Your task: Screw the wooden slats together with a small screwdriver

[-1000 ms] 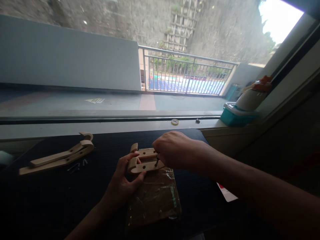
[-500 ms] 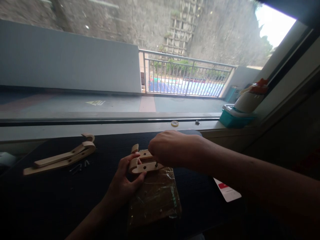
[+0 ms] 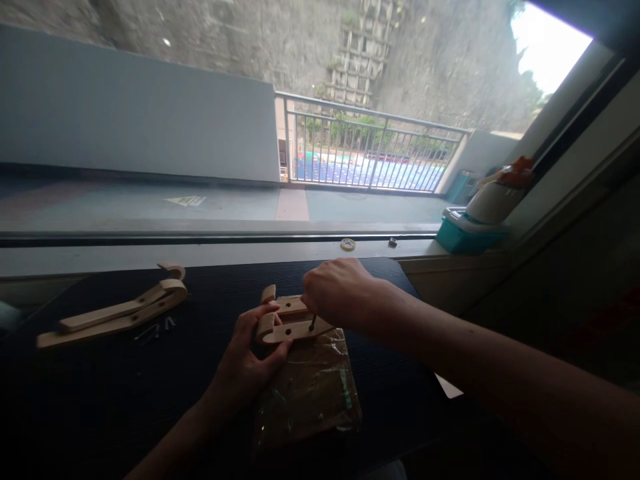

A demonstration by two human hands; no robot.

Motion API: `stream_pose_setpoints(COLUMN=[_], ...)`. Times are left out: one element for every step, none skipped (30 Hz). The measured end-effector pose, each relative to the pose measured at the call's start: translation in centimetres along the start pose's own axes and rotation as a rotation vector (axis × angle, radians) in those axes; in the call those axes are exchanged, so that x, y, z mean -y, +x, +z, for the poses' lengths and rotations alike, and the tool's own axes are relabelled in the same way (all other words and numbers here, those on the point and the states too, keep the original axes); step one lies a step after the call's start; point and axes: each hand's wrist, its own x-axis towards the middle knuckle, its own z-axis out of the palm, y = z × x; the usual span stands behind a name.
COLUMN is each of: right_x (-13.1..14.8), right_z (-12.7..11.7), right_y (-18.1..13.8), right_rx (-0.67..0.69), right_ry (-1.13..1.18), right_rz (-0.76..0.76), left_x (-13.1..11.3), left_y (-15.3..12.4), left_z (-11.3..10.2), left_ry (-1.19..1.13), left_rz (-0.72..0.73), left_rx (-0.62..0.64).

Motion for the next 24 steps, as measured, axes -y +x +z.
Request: stream_pose_setpoints(right_x=[-0.2, -0.4, -0.5, -0.7, -0.9, -1.0, -1.1, -1.2, -1.3, -1.5, -1.7, -1.9, -2.1, -2.3, -2.5, -2.5, -2.5, -2.3, -2.2, -2.0, -1.9, -1.9, -2.1, -2.5], right_z=[-0.2, -0.4, -0.7, -0.9, -1.2, -1.4, -1.5, -1.5, -1.4, -1.1, -0.8, -0.3, 0.2, 0.7, 1.2, 1.6, 1.9, 2.2, 2.3, 2.4, 2.5, 2.5, 2.5, 2.6], right_y=[-0.2, -0.5, -0.8, -1.1, -1.4, -1.6, -1.7, -1.8, -1.8, -1.7, -1.6, -1.6, -1.5, -1.6, -1.6, -1.6, -1.7, -1.7, -1.7, -1.6, -1.5, -1.4, -1.3, -1.4], right_rx=[-0.002, -0.008, -0.016, -0.026, -0.032, -0.033, -0.026, -0.011, -0.001, -0.001, -0.012, -0.032, -0.054, -0.077, -0.097, -0.111, -0.124, -0.136, -0.150, -0.164, -0.177, -0.184, -0.174, -0.152], right_ry=[0.007, 0.018, 0.030, 0.043, 0.059, 0.080, 0.108, 0.140, 0.170, 0.196, 0.215, 0.230, 0.242, 0.255, 0.270, 0.282, 0.287, 0.284, 0.274, 0.266, 0.268, 0.291, 0.344, 0.427], right_rz=[-0.013, -0.036, -0.061, -0.089, -0.117, -0.144, -0.172, -0.199, -0.226, -0.250, -0.267, -0.275, -0.277, -0.268, -0.250, -0.223, -0.191, -0.155, -0.121, -0.087, -0.053, -0.016, 0.016, 0.047], left_x=[0.0, 0.0, 0.0, 0.1, 0.1, 0.1, 0.2, 0.2, 0.2, 0.1, 0.1, 0.0, -0.2, -0.3, -0.5, -0.6, -0.7, -0.7, -0.7, -0.6, -0.5, -0.4, -0.2, -0.1], left_y=[0.0, 0.0, 0.0, -0.1, -0.1, -0.2, -0.2, -0.2, -0.3, -0.3, -0.2, -0.2, -0.2, -0.1, -0.1, -0.1, 0.0, 0.0, 0.0, 0.0, 0.0, -0.1, -0.1, -0.1], left_z=[0.0, 0.0, 0.0, 0.0, 0.0, 0.0, 0.0, 0.1, 0.1, 0.1, 0.0, 0.0, -0.1, -0.1, -0.2, -0.2, -0.3, -0.3, -0.3, -0.3, -0.2, -0.2, -0.1, -0.1], left_ry=[0.002, 0.004, 0.005, 0.004, 0.003, 0.002, 0.003, 0.003, 0.004, 0.006, 0.007, 0.008, 0.009, 0.009, 0.009, 0.009, 0.010, 0.011, 0.012, 0.013, 0.014, 0.013, 0.011, 0.010], left_rz=[0.002, 0.005, 0.008, 0.010, 0.010, 0.008, 0.003, -0.004, -0.011, -0.017, -0.021, -0.024, -0.026, -0.028, -0.032, -0.036, -0.040, -0.043, -0.044, -0.041, -0.038, -0.035, -0.033, -0.033], left_rx=[-0.001, -0.002, 0.000, 0.002, 0.005, 0.008, 0.012, 0.014, 0.012, 0.010, 0.011, 0.014, 0.017, 0.022, 0.025, 0.028, 0.028, 0.027, 0.029, 0.031, 0.031, 0.030, 0.031, 0.031])
